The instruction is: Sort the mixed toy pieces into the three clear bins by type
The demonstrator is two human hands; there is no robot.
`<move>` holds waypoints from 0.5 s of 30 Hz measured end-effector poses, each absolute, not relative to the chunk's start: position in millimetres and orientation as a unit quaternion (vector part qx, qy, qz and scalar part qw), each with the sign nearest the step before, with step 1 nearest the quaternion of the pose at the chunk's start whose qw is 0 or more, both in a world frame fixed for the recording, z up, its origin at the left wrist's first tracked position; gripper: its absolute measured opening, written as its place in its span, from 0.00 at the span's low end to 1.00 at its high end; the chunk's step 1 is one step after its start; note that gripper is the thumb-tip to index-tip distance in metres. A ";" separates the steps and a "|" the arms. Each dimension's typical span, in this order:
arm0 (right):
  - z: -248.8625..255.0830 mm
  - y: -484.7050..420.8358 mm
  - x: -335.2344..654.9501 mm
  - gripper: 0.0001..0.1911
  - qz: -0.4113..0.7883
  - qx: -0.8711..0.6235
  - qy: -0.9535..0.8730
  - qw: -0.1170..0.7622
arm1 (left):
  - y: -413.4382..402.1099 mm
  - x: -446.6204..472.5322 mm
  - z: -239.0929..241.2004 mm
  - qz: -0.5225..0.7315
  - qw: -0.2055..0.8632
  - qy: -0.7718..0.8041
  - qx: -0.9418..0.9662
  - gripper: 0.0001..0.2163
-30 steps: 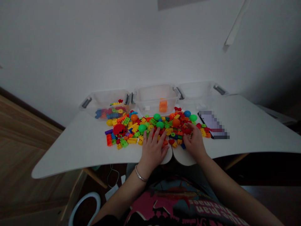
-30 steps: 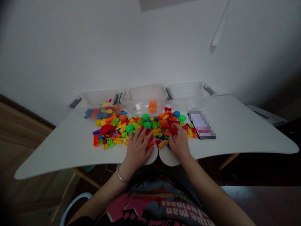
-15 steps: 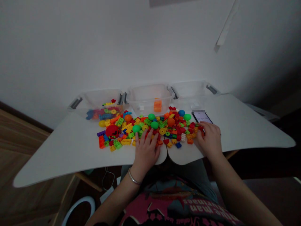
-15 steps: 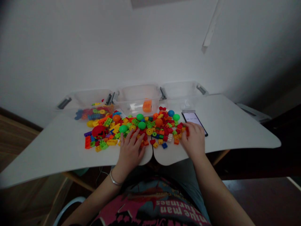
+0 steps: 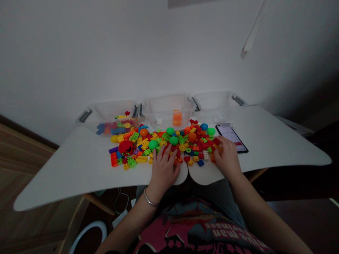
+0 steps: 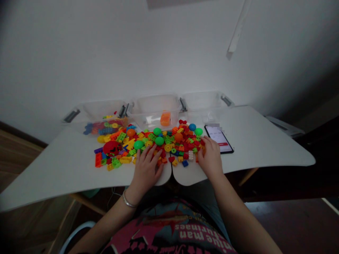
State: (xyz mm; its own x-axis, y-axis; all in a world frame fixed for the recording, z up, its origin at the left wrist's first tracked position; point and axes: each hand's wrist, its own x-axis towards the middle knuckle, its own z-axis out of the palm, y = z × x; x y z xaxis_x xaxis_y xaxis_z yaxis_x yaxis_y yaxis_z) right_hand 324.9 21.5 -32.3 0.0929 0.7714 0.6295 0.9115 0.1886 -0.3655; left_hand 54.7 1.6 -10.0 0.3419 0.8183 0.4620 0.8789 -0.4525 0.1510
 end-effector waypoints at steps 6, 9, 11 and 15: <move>-31.8 18.3 335.5 0.21 -0.096 -0.644 -0.670 0.357 | 1.3 54.7 -9.8 -0.246 0.057 -0.520 -0.816 0.20; -36.2 22.0 333.7 0.22 -0.088 -0.638 -0.675 0.360 | 1.2 55.0 -9.9 -0.248 0.057 -0.520 -0.816 0.20; -39.1 25.8 331.1 0.22 -0.073 -0.630 -0.681 0.367 | 1.0 55.0 -10.1 -0.247 0.056 -0.520 -0.816 0.20; -37.3 28.9 328.9 0.21 -0.063 -0.622 -0.683 0.378 | 0.4 55.0 -9.8 -0.243 0.056 -0.524 -0.815 0.20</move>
State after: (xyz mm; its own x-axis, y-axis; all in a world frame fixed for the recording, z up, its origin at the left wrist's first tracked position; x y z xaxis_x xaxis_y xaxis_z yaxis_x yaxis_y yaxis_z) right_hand 328.9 28.9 -37.3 0.0588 0.8017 0.5948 0.8976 0.2183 -0.3830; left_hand 55.0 0.4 -9.8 0.3336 0.8257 0.4549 0.8802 -0.4456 0.1634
